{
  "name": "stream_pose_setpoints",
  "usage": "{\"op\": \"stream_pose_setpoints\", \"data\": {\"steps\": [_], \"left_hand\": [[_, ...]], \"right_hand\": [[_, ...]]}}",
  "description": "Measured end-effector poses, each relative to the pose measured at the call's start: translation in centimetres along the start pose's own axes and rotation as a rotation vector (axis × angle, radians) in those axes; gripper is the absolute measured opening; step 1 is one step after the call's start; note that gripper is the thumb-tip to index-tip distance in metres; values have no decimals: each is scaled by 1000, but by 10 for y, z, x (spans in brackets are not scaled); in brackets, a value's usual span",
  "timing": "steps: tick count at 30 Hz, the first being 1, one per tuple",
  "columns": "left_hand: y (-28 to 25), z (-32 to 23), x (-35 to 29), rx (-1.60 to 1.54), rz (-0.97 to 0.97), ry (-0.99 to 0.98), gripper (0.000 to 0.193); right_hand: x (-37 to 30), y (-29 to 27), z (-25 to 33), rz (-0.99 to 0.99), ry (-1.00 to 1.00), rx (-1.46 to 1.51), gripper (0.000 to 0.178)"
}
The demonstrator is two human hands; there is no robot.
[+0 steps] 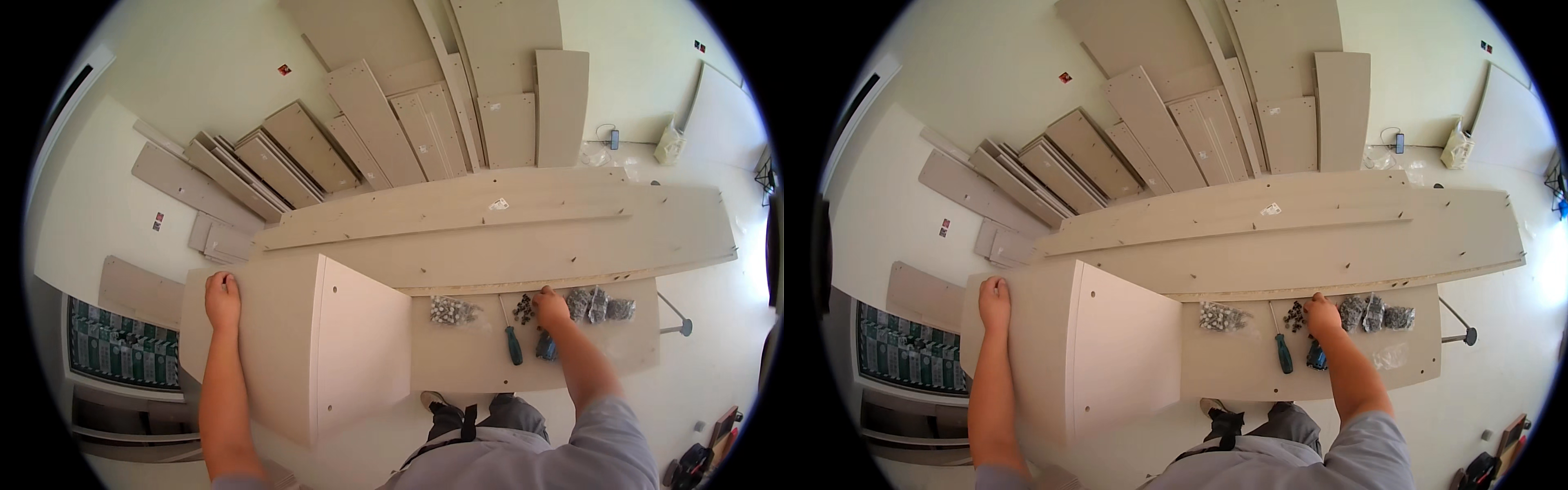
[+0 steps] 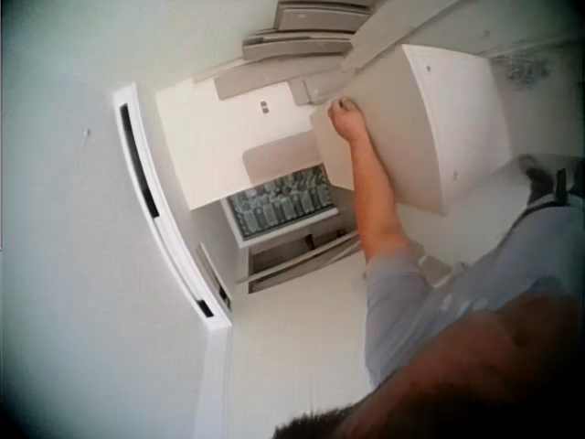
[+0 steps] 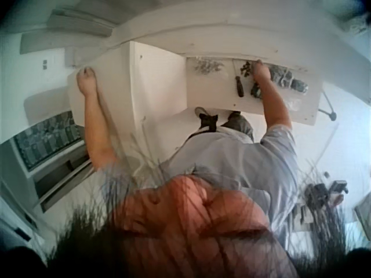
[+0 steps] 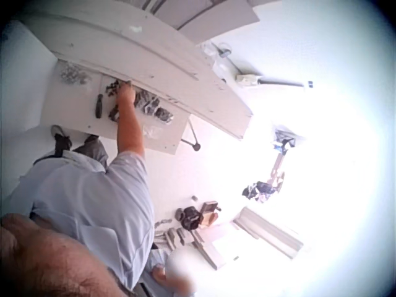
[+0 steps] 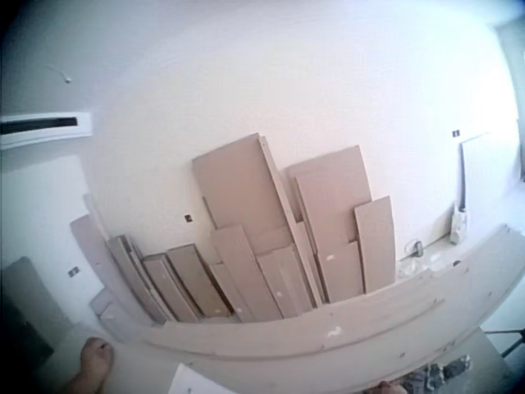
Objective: The person assembles a wooden furniture unit by placing a panel onto a shelf frame and then using a screwdriver to tighten screws to secure the pieces together.
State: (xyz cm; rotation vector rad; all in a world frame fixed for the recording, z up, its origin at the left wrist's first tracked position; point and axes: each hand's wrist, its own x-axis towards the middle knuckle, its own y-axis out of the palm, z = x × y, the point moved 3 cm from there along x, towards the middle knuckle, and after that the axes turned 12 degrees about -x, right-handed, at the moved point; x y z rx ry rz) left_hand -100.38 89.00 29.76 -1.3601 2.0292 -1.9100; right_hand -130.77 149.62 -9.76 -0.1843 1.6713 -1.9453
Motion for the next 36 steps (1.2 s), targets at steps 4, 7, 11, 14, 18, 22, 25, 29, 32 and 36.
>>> {"op": "stream_pose_setpoints", "data": {"steps": [4, 7, 11, 14, 18, 22, 25, 29, 32, 36], "left_hand": [[5, -5, 1, 5, -24, 32, 18], [4, 17, -3, -51, -51, 77, 16], [-1, 7, -14, -301, -67, 34, 19], [-11, -29, -47, -456, 57, -79, 24], [-80, -206, -162, -705, 385, 358, 29], [-52, -259, -276, -1352, 820, 397, 30], [52, -240, -350, -1697, 871, -734, 57], [102, -251, -370, -1932, 969, -1494, 69], [117, -248, -390, -2023, 940, -1536, 60], [140, -219, -418, -1902, 661, -1693, 26]], "right_hand": [[0, 0, -14, -80, 68, 151, 27], [-8, -9, -18, -136, 123, 327, 33], [-21, -12, -29, -40, 396, 1001, 32], [-48, -27, -16, -47, 417, 1459, 33], [-96, -46, 18, 111, 373, 1479, 34], [-135, -67, 75, 346, 137, 1539, 34], [-156, -105, 134, 534, -122, 1214, 33], [-170, -115, 191, 195, -802, 749, 33], [-184, -109, 212, 137, -978, 473, 29], [-163, -76, 196, 96, -867, 389, 27]]}}
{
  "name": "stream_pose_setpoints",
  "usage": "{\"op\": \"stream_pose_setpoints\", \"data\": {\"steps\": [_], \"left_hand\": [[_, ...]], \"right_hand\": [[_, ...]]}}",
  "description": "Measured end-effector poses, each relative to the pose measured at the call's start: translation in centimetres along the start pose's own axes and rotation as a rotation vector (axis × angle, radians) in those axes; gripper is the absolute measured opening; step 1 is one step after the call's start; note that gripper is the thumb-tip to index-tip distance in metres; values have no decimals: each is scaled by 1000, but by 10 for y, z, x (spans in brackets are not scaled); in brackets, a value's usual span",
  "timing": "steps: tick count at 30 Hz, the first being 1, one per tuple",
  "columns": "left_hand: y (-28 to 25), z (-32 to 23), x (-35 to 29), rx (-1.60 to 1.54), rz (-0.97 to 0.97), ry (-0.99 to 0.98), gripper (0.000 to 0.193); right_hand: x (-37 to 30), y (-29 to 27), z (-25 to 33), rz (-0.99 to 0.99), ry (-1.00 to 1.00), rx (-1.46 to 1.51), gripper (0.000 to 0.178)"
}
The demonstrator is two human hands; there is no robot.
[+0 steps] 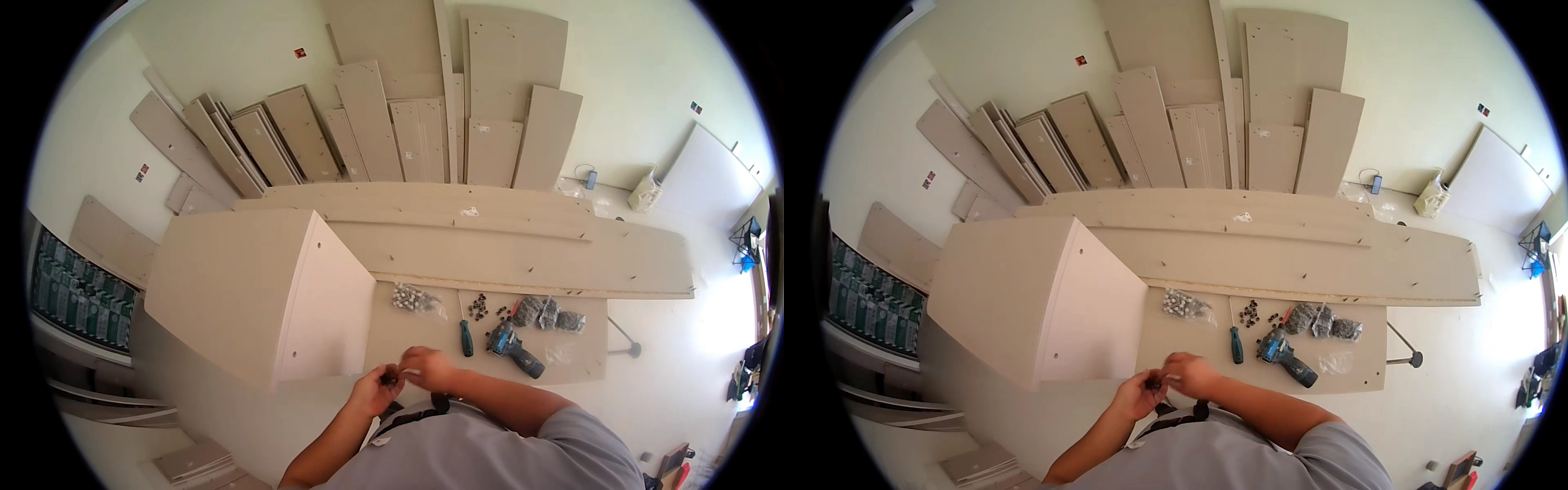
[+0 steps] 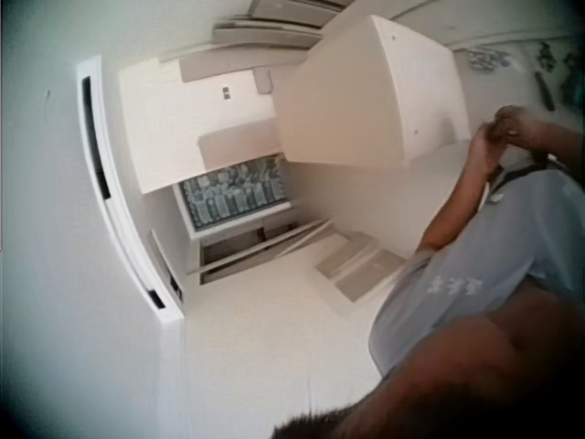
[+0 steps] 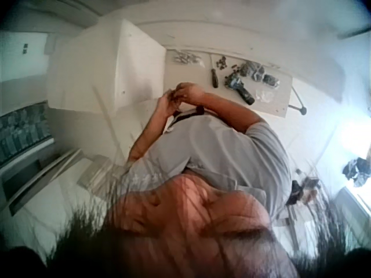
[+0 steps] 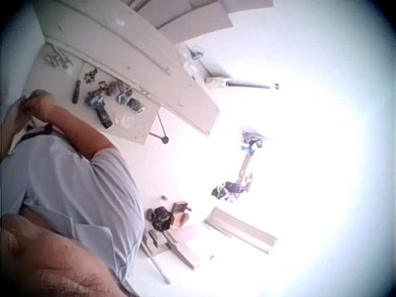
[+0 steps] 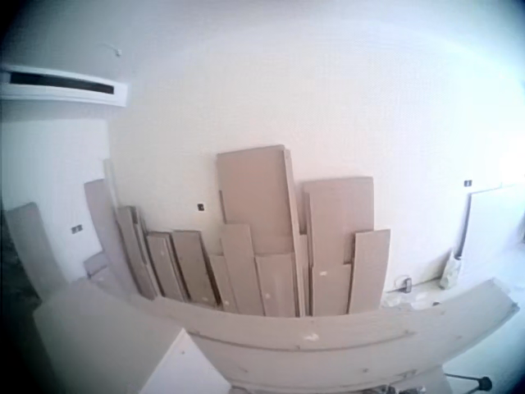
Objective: The person assembles a wooden furniture unit by placing a panel onto a shelf frame and then using a screwdriver to tighten screws to secure the pieces together.
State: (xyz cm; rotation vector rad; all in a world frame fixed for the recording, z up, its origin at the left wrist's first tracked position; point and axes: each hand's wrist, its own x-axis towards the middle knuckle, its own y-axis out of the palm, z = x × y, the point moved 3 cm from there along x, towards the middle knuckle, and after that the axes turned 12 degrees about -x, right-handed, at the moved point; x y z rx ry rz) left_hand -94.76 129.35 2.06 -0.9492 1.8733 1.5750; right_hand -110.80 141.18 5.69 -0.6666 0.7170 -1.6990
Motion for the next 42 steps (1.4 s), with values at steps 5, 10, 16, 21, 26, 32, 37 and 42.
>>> {"op": "stream_pose_setpoints", "data": {"steps": [5, 10, 16, 21, 26, 32, 37, 42], "left_hand": [[-50, -16, -25, 118, 10, 79, 14], [-55, -30, -53, 111, -165, 157, 24], [-95, -26, -36, 39, -122, 110, 32], [-40, -26, -28, 214, -22, 185, 20], [-46, -19, -1, 140, 35, 121, 16], [-38, -14, 15, 258, 77, 80, 10], [28, -6, -21, 225, 54, 145, 15], [36, -6, -30, 215, 197, 122, 20]], "right_hand": [[-46, 0, -68, 242, 550, -451, 49], [-57, 11, -91, 409, 707, -371, 60], [-50, 58, -141, 602, 599, -432, 53], [-63, 55, -165, 458, 652, -299, 52], [-75, 15, -135, -4, 508, -214, 39], [-128, -34, -138, -451, 591, 213, 28], [-120, -99, -34, -295, 497, 573, 40], [-121, -90, -14, -90, 389, 568, 38]]}}
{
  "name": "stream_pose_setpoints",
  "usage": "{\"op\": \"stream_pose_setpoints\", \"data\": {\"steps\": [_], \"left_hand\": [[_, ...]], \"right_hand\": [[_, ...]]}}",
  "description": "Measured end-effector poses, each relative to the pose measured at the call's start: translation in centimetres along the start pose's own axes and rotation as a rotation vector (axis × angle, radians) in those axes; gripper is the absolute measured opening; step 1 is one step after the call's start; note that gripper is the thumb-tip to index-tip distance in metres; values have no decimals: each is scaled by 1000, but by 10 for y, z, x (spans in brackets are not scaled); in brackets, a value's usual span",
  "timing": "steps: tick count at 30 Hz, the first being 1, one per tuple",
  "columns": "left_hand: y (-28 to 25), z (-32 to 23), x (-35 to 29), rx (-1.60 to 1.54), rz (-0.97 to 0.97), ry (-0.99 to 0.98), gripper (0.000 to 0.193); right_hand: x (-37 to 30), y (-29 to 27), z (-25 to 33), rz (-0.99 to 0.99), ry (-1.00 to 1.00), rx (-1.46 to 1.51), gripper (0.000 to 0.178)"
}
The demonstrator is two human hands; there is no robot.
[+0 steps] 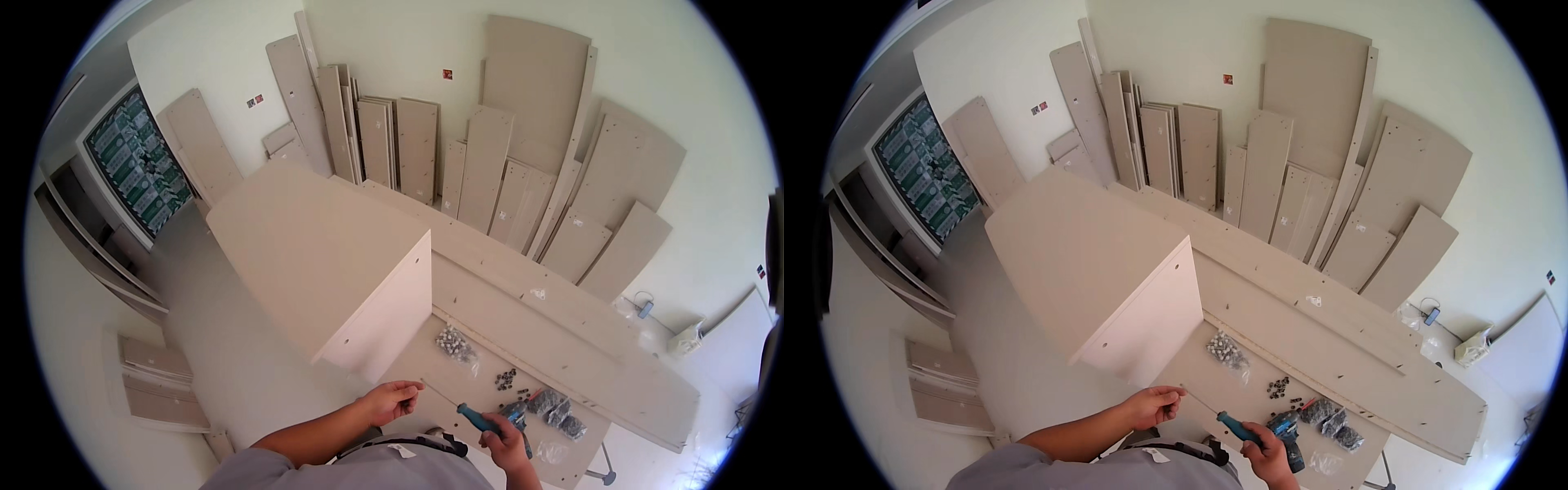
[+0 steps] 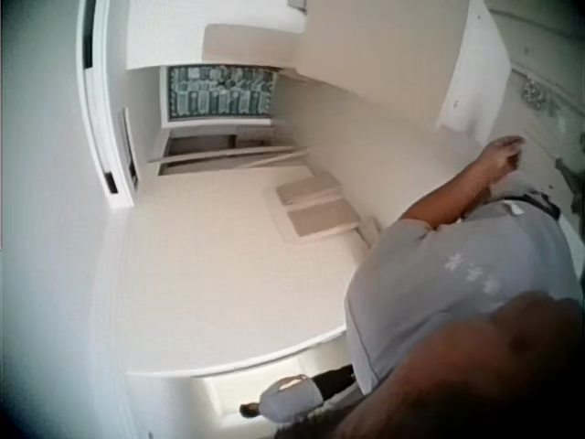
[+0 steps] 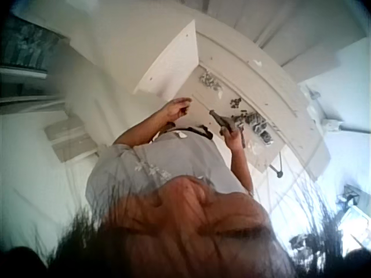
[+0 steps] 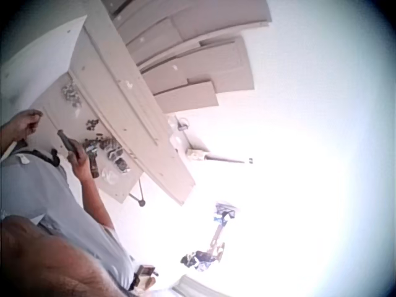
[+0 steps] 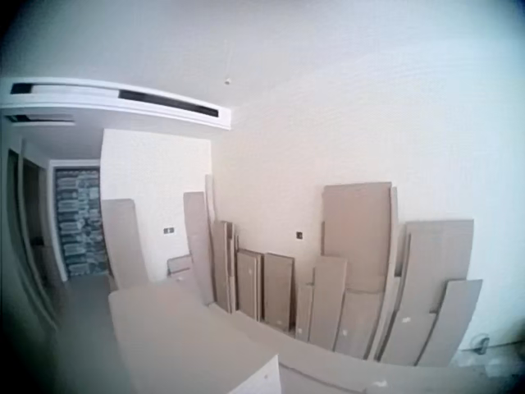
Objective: The person assembles a wooden furniture unit by placing a panel onto a shelf frame and then using a screwdriver to tighten screws to secure the pieces together.
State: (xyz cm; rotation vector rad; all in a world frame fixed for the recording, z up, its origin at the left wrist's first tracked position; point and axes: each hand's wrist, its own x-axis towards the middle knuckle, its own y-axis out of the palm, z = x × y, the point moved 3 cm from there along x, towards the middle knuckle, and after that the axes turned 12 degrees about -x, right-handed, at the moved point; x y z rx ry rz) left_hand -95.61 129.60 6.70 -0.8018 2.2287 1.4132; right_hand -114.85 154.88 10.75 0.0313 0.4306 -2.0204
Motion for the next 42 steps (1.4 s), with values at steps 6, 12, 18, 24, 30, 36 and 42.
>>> {"op": "stream_pose_setpoints", "data": {"steps": [6, 12, 18, 24, 30, 36, 42], "left_hand": [[2, -4, -17, 54, -4, -54, 25], [-21, -8, -22, 95, -90, -5, 18], [-18, -13, -34, 149, -176, 50, 17], [-3, -19, -45, 311, -215, 167, 18], [5, -30, -64, 137, -138, 225, 16], [10, -30, -66, 84, -175, 222, 18], [16, -27, -65, -69, -216, 202, 15]], "right_hand": [[3, 7, 0, 56, -7, -47, 35], [14, -7, 21, 96, -99, -188, 36], [27, -9, 37, 176, -127, -213, 37], [41, 0, 58, 189, -391, -307, 37], [41, -4, 66, 102, -337, -250, 36], [43, -6, 72, 110, -396, -335, 36], [46, -10, 93, 122, -382, -392, 37]]}}
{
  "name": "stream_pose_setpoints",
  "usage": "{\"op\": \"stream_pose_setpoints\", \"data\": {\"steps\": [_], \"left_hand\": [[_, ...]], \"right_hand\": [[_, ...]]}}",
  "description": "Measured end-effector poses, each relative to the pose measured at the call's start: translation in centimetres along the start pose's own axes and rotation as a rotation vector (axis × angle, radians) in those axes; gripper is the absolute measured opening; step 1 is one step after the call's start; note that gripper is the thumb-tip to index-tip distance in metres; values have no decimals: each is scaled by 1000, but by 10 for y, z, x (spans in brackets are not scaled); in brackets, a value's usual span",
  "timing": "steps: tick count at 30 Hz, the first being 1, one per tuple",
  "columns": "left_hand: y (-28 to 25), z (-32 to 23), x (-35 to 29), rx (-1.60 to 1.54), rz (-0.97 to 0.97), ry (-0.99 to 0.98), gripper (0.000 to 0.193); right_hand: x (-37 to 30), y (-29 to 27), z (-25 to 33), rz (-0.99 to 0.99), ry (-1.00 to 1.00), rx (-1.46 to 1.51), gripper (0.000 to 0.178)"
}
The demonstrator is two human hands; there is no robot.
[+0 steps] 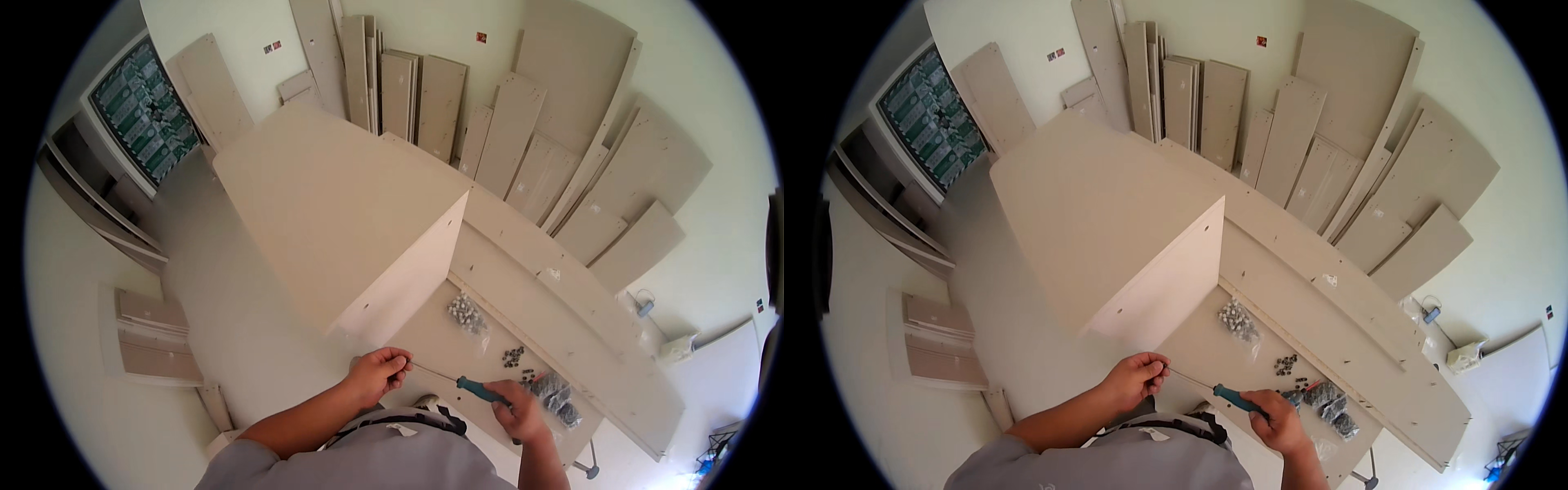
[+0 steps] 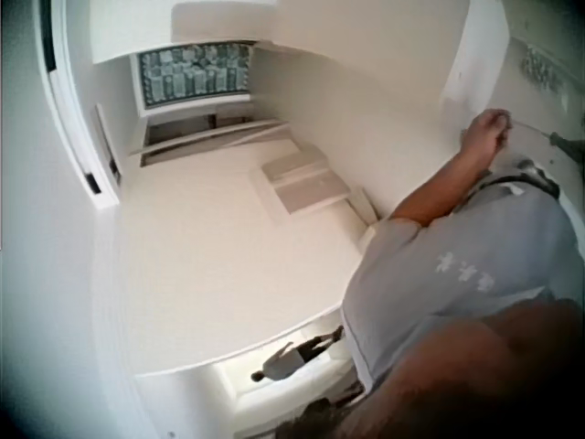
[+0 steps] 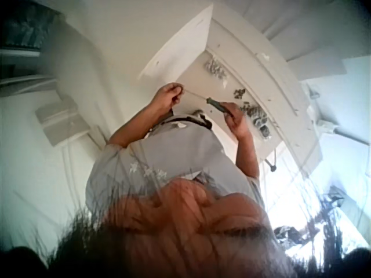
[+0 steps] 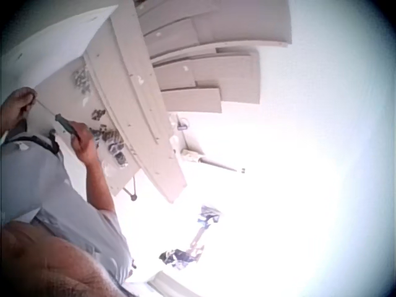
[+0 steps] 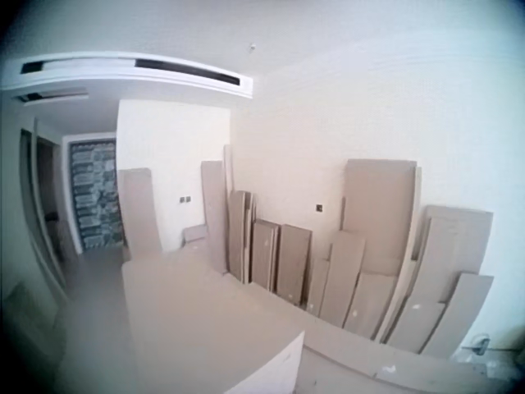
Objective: The person assembles a wooden furniture unit by placing a panel onto a shelf frame and then using a screwdriver to tighten screws to secure the pieces together.
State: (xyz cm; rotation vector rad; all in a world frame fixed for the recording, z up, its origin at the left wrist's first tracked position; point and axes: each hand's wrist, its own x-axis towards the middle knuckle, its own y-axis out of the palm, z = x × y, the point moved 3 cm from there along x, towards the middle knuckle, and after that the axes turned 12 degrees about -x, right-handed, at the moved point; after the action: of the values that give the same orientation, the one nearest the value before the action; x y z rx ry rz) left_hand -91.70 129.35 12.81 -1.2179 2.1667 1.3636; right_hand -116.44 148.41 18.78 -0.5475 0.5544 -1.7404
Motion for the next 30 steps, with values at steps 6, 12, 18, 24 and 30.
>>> {"op": "stream_pose_setpoints", "data": {"steps": [6, 12, 18, 24, 30], "left_hand": [[5, -14, -6, 368, 95, 78, 16], [14, -36, -13, 89, 242, 162, 19], [46, -53, -15, -598, 294, 270, 26], [37, -49, -8, -532, 154, 265, 22], [-4, -21, 4, -491, -38, 154, 16]], "right_hand": [[8, -8, -2, 106, -16, -1, 38], [14, 15, 1, -40, -23, 142, 45], [43, 30, 55, -317, -315, -192, 47], [50, 47, 68, -238, -265, -328, 48], [54, 48, 67, 31, 133, 242, 48]]}}
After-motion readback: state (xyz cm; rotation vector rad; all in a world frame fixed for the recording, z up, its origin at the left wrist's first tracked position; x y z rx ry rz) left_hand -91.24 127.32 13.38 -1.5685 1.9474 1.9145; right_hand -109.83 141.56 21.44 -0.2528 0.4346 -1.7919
